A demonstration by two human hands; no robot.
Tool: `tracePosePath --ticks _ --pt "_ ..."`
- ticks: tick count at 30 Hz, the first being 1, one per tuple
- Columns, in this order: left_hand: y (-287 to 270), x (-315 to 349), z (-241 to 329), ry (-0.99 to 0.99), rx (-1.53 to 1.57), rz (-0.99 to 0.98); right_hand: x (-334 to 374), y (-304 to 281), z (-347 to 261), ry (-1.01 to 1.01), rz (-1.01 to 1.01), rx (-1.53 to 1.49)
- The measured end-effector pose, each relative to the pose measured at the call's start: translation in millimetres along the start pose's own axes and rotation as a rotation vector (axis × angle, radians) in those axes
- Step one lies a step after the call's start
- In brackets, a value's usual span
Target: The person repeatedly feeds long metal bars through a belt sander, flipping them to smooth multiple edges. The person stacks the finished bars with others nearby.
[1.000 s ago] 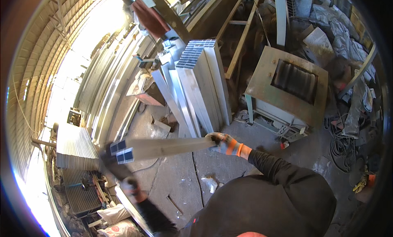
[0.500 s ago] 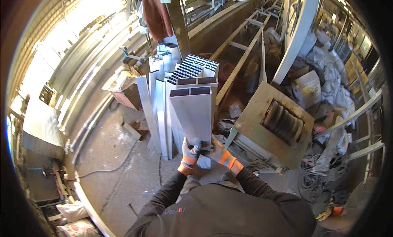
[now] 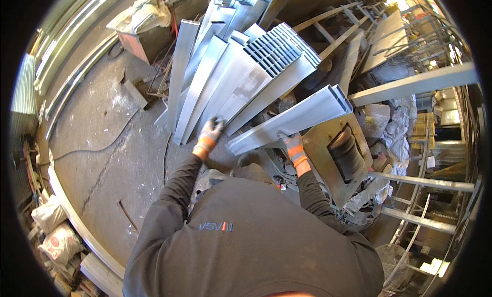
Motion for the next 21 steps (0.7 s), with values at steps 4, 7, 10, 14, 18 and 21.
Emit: tracePosePath --ticks 4,7,10,14,18,21 --pt "-104.0 96.0 -120.9 -0.350 -0.386 0.075 -83.6 29.2 59.7 0.039 -0.015 -0.101" --pt "-149.1 199.3 -152.6 -0.618 -0.339 0.276 -141.8 55.1 88.2 0.040 -0.043 -0.153" --pt "-150.0 289.9 -151.8 -0.843 -0.169 0.479 -187.1 79.4 107.6 0.092 0.040 -0.059" --pt "-99.7 340.4 -131.6 -0.964 -0.233 0.565 -227.1 104.8 123.1 0.219 -0.048 -0.539" --pt "-41.2 319.2 -110.4 -0.866 -0.074 0.491 -253.7 100.2 120.9 0.055 -0.020 -0.313" --pt "-17.3 289.3 -94.4 -0.720 -0.056 0.421 -272.6 89.9 115.8 0.099 0.021 -0.225"
Point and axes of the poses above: each hand's wrist, its own x-axis away from the middle knuckle, its own y-axis out of the palm, z = x × y, the point moved 3 cm from there along -x, towards the middle knuckle, and after that the axes turned 12 degrees about y, right-handed, at the moved point
